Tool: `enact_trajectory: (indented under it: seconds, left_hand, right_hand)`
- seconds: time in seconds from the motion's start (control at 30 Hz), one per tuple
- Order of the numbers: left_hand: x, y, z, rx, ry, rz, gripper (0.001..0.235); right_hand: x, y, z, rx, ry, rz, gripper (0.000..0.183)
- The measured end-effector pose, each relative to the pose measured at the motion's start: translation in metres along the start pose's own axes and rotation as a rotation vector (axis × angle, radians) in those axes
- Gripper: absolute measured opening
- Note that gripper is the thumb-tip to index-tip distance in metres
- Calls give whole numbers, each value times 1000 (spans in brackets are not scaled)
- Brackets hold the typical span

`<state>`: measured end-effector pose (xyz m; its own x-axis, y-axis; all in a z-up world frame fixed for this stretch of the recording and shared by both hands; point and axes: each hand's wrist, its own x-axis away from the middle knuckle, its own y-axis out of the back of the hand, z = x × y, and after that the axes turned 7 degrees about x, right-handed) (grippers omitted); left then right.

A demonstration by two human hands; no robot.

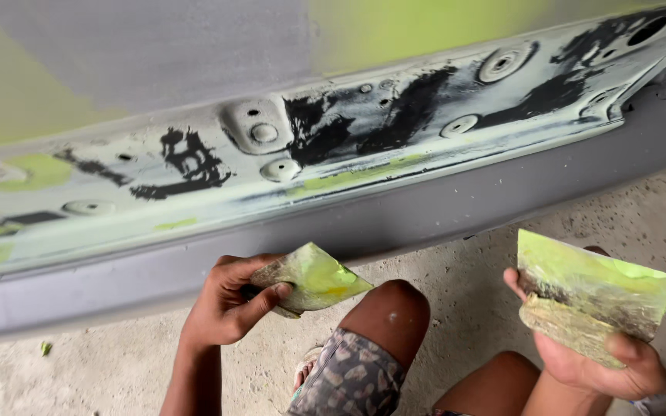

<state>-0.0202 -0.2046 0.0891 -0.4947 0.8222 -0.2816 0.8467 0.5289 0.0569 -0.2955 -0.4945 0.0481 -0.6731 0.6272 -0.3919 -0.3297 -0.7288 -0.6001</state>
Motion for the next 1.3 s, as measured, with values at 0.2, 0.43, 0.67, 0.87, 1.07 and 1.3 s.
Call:
enact_trajectory:
  seconds: [0.2, 0.43, 0.67, 0.87, 1.07, 1.3]
  left_hand:
    - [-27, 22, 1, 74, -84, 257, 25]
    - [-32, 25, -4, 34, -49, 299, 30]
    - [-31, 25, 12, -6, -199, 252, 26]
    - [-30, 25, 14, -1, -200, 269, 25]
    - [-24, 17, 4, -44, -75, 207, 27]
    - [-25, 21, -1, -55, 30, 159, 24]
  right_hand:
    - [-40, -90, -15, 1265, 45, 47, 41]
    - [-77, -142, -44, 1907, 248, 304, 67]
    - [-102, -156, -51, 2073, 359, 320, 58]
    - [-94, -151, -67, 2067, 434, 242, 55]
    - [-86, -126, -60, 2022, 484, 225, 56]
    - [-89, -126, -67, 2036, 483, 158, 63]
